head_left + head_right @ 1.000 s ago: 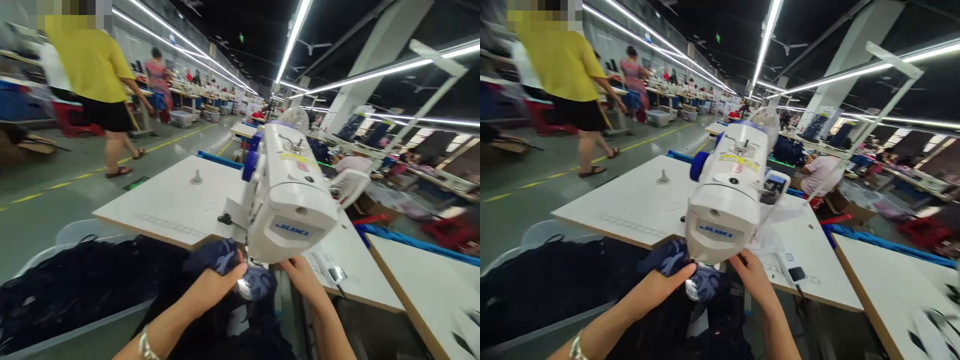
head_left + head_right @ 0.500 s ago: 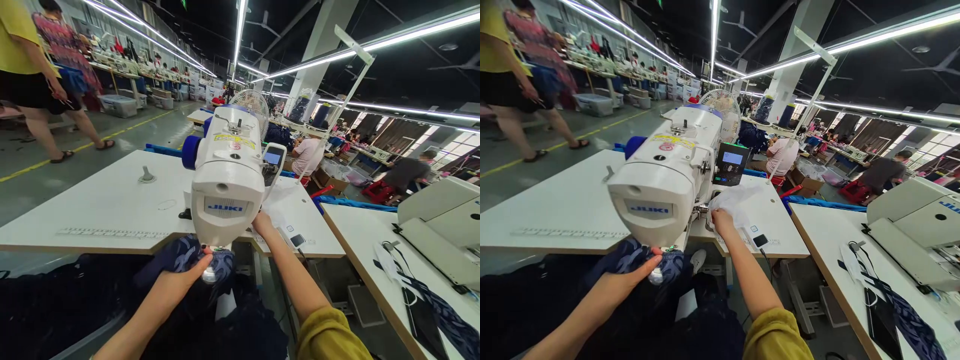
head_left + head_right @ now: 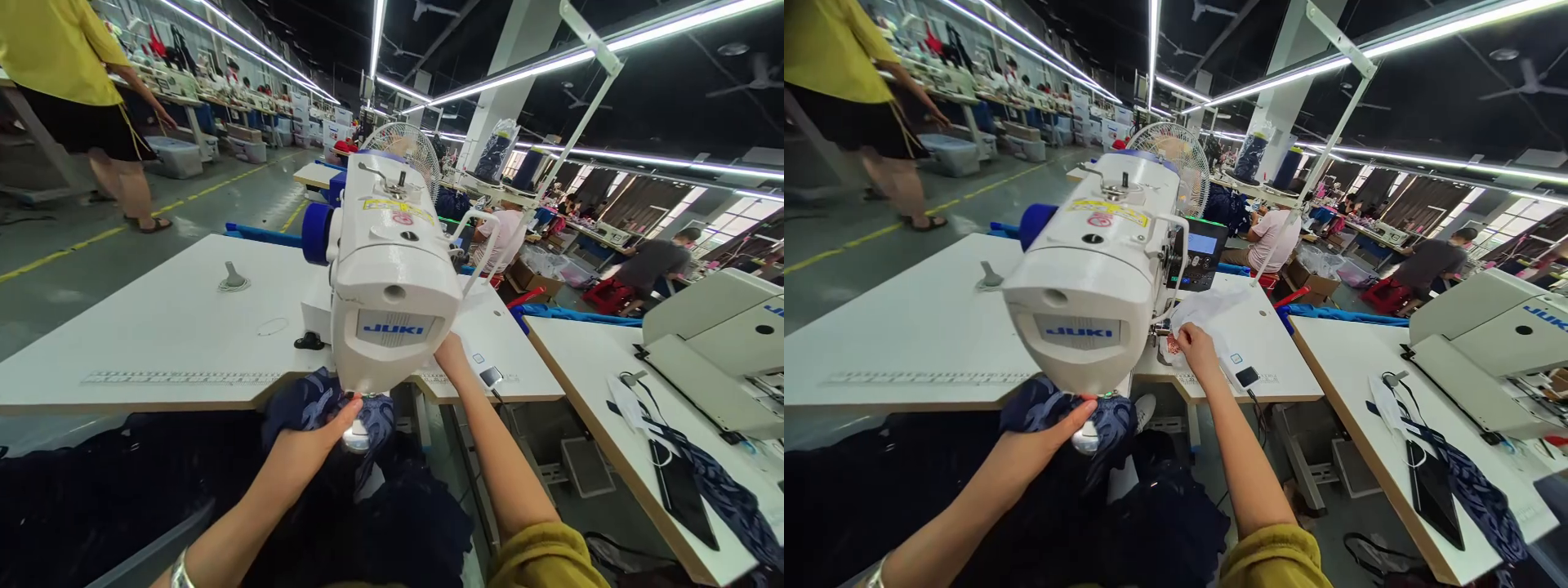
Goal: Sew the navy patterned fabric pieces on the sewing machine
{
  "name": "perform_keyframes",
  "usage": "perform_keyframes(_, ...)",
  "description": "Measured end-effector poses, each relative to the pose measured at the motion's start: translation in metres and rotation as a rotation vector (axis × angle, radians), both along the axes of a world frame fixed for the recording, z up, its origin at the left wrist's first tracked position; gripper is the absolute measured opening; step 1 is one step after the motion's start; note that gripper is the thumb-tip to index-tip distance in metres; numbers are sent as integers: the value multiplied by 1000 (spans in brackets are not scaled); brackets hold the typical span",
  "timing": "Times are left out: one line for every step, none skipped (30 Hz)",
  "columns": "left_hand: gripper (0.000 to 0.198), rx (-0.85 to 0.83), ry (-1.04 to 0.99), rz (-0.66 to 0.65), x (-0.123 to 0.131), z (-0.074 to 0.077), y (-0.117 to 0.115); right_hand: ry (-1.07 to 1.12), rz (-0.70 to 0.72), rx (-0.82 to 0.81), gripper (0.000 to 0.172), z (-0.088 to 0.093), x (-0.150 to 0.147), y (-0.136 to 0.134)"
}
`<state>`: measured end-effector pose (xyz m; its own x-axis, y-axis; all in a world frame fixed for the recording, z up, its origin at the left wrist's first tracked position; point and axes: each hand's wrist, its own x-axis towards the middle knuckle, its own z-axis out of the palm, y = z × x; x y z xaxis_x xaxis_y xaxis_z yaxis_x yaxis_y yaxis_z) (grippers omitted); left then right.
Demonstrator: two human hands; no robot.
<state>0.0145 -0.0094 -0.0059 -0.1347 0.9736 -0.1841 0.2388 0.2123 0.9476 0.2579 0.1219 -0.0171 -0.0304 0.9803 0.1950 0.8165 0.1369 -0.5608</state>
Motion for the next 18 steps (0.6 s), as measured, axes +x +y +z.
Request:
perform_keyframes(41,-8,10,-1,0,-1,1,46,5,6,25,4,-2,-9)
perform_keyframes(41,-3,18,-4,-1,-3,1,90,15,8,26,9,-5,-20)
perform_keyframes(42,13,24,-5,-1,-5,1,122,31,5,26,12,-9,-32)
perform_keyframes(43,34,28,-7,-1,-7,1,165,56,-1,27,14,-13,-45)
perform_keyframes(43,56,31,-9,-1,-9,1,234,92,-13,27,16,-18,-59)
perform_keyframes(42,88,36,-15,-1,-12,1,334,136,-32,25,16,-24,-72)
perform_keyframes(40,118,41,-22,-1,-14,2,460,180,-59,23,16,-30,-84)
perform_keyframes(38,131,47,-21,0,-15,2,600,216,-90,21,15,-37,-95)
perform_keyframes(37,127,48,-15,0,-17,3,736,239,-121,20,13,-43,-103)
perform_keyframes(37,109,44,-1,0,-18,3,846,243,-148,21,12,-49,-109)
perform_keyframes(38,80,39,12,0,-19,3,910,231,-167,21,10,-54,-113)
perform_keyframes(39,50,30,14,0,-20,3,945,212,-179,21,8,-58,-115)
perform_keyframes(39,26,24,14,0,-20,3,958,196,-185,20,6,-61,-115)
perform_keyframes(39,9,26,6,0,-20,4,956,185,-187,18,5,-63,-115)
perform_keyframes(40,-9,31,-1,0,-19,4,944,178,-190,18,4,-64,-115)
perform_keyframes(41,-24,39,2,0,-18,4,930,175,-191,17,3,-64,-114)
perform_keyframes(43,-41,48,6,0,-16,5,918,173,-191,17,3,-64,-114)
perform_keyframes(44,-54,57,10,0,-15,5,908,173,-191,16,3,-63,-114)
